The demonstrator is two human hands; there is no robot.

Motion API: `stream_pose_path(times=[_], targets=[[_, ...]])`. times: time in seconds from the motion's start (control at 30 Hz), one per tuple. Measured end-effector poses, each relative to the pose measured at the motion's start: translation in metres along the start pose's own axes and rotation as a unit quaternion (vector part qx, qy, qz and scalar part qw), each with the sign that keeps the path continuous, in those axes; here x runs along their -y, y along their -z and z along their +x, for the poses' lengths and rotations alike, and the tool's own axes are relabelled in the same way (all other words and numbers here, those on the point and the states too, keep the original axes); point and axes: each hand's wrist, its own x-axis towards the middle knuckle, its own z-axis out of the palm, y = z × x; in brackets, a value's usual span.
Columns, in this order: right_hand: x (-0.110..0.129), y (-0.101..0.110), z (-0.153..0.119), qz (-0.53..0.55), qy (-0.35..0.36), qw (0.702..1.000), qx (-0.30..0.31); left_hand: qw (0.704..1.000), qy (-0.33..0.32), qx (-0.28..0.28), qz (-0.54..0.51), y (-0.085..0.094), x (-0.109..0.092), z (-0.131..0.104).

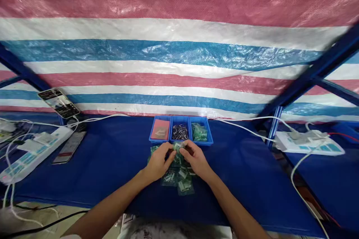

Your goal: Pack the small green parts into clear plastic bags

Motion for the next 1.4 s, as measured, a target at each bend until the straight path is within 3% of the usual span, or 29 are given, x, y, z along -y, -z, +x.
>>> stream_pose_path(times=[0.3,0.87,1.4], targets=[[-0.003,-0.003,0.0,0.061,0.0,0.998,-0.02,1.0,0.002,0.002,0.009,0.001,-0.006,0.001],[-0.001,0.0,0.002,0.034,0.038,0.997,-0.049,0.994,0.06,0.012,-0.089,0.007,-0.014,0.004],[0.004,-0.003,-0.002,-0.087,0.065,0.994,-0.018,0.996,0.062,0.0,-0.065,0.011,-0.015,0.006]])
